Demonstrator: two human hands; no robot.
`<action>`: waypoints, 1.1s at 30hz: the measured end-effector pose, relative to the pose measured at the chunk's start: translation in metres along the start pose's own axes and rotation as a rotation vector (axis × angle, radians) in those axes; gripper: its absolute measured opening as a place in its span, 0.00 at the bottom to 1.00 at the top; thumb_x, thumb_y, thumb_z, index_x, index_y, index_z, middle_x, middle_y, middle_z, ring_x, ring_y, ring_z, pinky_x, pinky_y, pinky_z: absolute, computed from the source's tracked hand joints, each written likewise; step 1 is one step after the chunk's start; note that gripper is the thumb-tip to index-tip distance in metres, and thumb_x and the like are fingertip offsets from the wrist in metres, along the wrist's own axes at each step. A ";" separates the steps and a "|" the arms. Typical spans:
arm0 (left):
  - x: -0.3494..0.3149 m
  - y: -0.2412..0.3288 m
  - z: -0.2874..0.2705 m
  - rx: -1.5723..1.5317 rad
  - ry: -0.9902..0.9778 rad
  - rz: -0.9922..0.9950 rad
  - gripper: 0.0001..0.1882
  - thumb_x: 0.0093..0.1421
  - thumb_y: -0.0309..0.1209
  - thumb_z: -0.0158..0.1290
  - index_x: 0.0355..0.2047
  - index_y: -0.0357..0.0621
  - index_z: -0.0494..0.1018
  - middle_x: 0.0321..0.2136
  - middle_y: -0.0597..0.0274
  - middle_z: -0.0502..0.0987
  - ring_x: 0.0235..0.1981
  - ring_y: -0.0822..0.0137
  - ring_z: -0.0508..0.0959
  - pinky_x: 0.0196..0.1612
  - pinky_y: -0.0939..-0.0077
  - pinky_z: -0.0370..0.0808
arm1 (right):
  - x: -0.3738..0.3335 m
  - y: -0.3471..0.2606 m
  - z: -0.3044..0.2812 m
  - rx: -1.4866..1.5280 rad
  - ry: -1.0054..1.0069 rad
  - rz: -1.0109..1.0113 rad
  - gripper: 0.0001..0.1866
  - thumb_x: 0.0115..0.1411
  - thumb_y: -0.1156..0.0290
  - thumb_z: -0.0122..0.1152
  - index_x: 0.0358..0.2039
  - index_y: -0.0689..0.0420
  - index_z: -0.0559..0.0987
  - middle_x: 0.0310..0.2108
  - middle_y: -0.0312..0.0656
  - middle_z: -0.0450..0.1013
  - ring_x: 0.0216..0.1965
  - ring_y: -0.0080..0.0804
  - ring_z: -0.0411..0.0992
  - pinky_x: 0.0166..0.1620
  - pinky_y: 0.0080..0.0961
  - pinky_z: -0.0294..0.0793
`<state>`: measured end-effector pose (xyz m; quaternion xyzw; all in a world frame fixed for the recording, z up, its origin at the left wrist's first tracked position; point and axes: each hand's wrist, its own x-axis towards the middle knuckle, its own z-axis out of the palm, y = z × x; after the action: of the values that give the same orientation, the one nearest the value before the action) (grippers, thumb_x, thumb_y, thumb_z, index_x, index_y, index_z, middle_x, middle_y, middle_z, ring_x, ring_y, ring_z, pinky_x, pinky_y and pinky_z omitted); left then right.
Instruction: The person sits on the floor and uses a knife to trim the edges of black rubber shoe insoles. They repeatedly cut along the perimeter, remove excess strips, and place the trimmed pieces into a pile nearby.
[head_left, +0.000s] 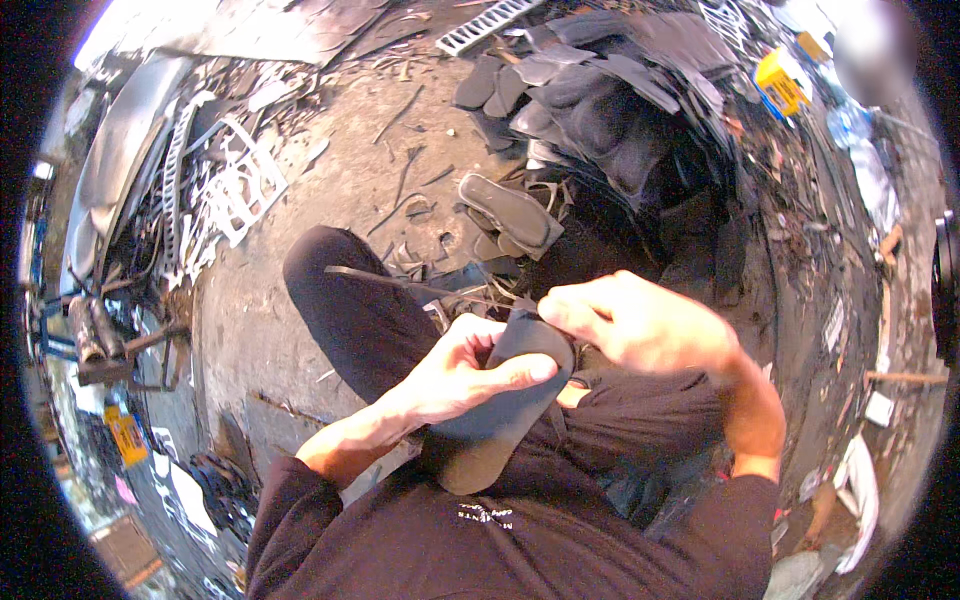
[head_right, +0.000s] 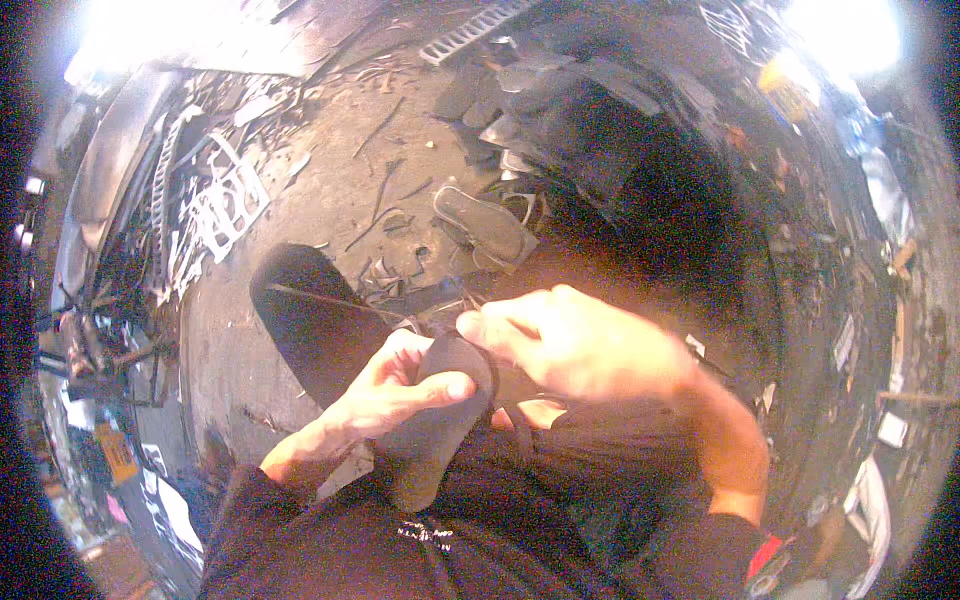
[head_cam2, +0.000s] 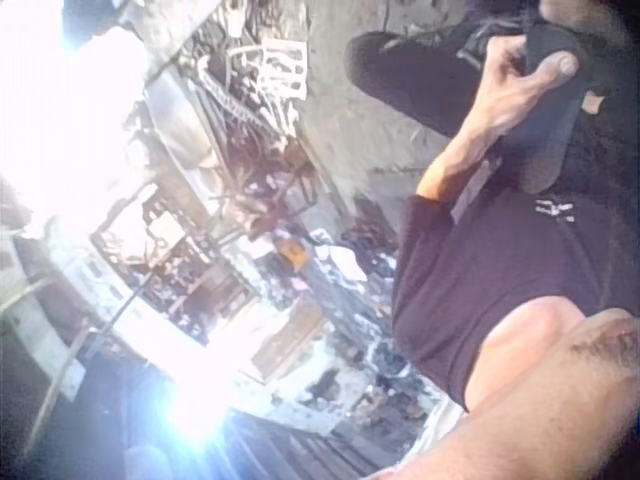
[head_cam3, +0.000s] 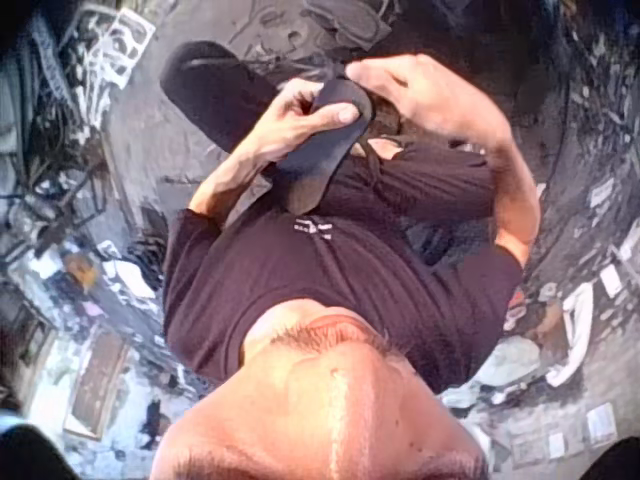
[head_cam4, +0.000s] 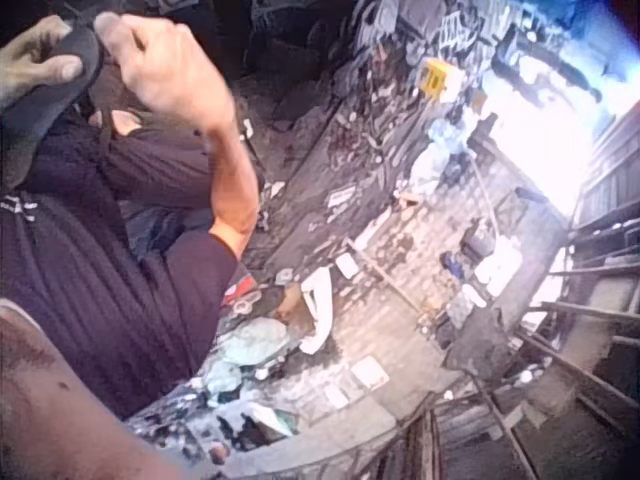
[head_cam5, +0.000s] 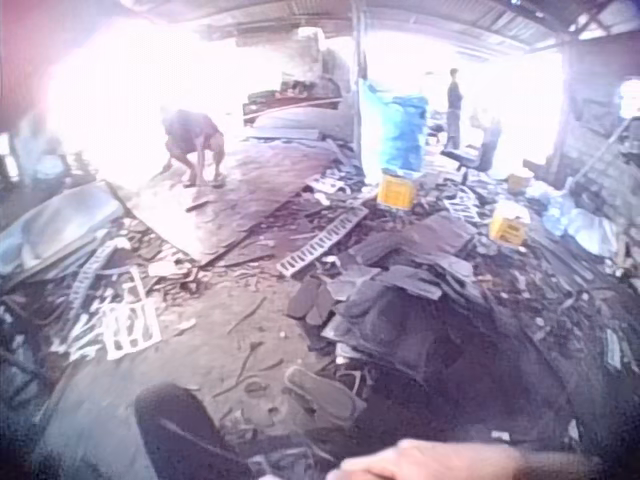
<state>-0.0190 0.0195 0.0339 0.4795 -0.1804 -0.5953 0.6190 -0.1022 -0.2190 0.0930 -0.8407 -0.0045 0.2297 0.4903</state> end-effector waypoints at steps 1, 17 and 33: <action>0.006 0.004 0.005 0.027 -0.021 -0.060 0.21 0.66 0.45 0.69 0.46 0.40 0.85 0.35 0.67 0.87 0.38 0.76 0.83 0.42 0.76 0.80 | 0.005 0.008 -0.007 0.041 -0.099 0.066 0.27 0.80 0.49 0.47 0.50 0.63 0.81 0.43 0.48 0.82 0.43 0.37 0.77 0.52 0.36 0.76; 0.028 -0.022 -0.012 -0.511 0.956 0.388 0.24 0.64 0.40 0.70 0.55 0.48 0.74 0.40 0.65 0.80 0.38 0.68 0.82 0.36 0.69 0.79 | 0.033 0.045 0.142 0.194 0.825 -0.018 0.14 0.75 0.59 0.52 0.46 0.58 0.76 0.27 0.50 0.74 0.24 0.44 0.75 0.31 0.40 0.75; 0.000 -0.035 0.006 -0.619 0.765 0.433 0.15 0.71 0.40 0.59 0.51 0.44 0.78 0.43 0.64 0.85 0.37 0.70 0.85 0.33 0.70 0.83 | 0.021 0.043 0.151 0.065 0.735 -0.056 0.21 0.75 0.49 0.56 0.46 0.57 0.76 0.33 0.55 0.77 0.34 0.62 0.79 0.37 0.47 0.78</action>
<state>-0.0437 0.0230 0.0085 0.4091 0.1469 -0.2623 0.8615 -0.1515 -0.1123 -0.0131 -0.8507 0.1563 -0.1012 0.4916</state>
